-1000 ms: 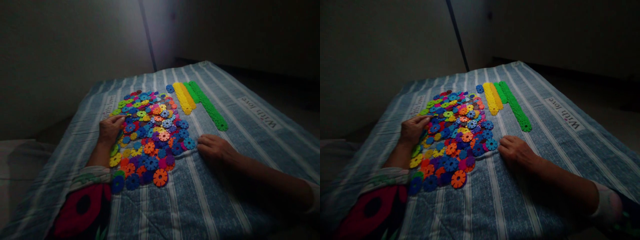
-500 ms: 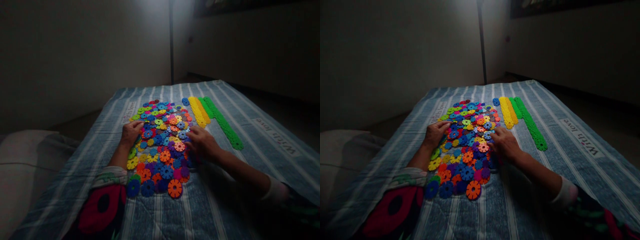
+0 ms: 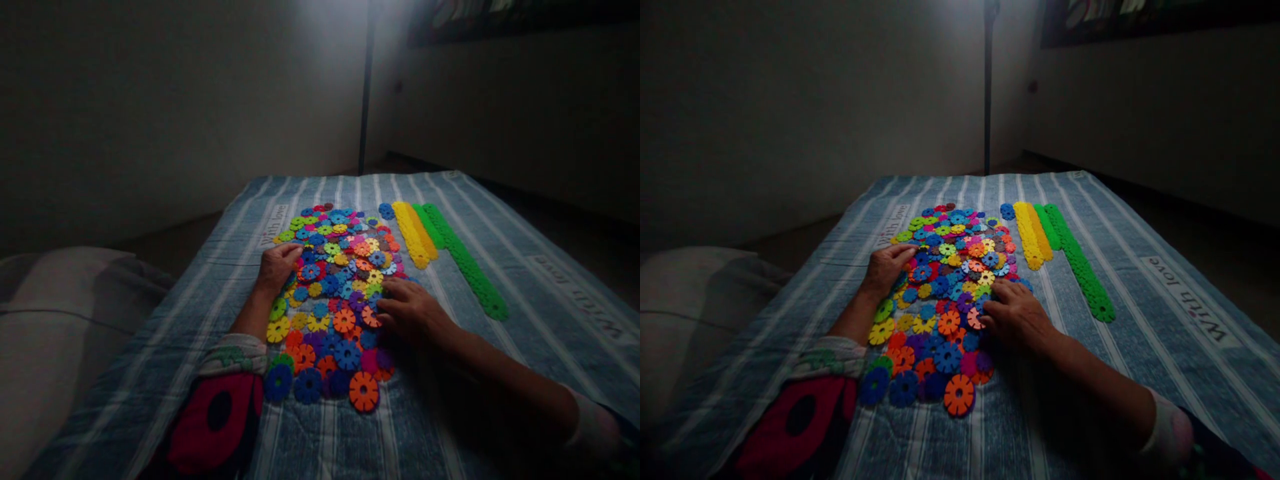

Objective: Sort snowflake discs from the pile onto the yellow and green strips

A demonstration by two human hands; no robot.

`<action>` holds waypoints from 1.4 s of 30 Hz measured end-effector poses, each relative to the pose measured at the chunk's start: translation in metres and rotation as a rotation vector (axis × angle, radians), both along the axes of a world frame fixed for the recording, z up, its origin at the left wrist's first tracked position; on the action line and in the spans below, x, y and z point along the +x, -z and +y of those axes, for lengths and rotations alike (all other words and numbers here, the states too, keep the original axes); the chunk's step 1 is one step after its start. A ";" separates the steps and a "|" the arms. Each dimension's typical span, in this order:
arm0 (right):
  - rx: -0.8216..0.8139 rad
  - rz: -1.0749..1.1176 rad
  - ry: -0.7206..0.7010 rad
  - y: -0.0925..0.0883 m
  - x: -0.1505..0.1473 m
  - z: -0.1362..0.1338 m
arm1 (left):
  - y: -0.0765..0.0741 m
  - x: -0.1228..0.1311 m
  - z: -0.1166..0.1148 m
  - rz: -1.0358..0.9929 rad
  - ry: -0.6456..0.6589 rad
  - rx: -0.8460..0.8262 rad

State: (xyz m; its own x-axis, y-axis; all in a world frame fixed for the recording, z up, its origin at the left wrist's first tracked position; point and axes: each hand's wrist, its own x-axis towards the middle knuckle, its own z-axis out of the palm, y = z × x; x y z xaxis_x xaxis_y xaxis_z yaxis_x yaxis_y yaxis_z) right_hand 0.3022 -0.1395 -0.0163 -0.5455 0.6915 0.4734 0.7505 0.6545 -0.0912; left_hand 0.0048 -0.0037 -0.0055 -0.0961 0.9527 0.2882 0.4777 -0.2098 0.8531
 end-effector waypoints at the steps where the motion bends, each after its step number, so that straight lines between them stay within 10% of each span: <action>1: 0.003 0.015 -0.019 -0.001 0.002 0.002 | 0.000 0.000 0.000 -0.007 0.002 -0.003; 26: -0.276 -0.195 0.293 -0.024 -0.028 0.015 | 0.006 -0.001 -0.002 -0.191 0.032 -0.021; 42: -0.362 -0.152 -0.327 -0.023 -0.140 0.006 | 0.010 -0.002 -0.001 -0.626 0.029 -0.185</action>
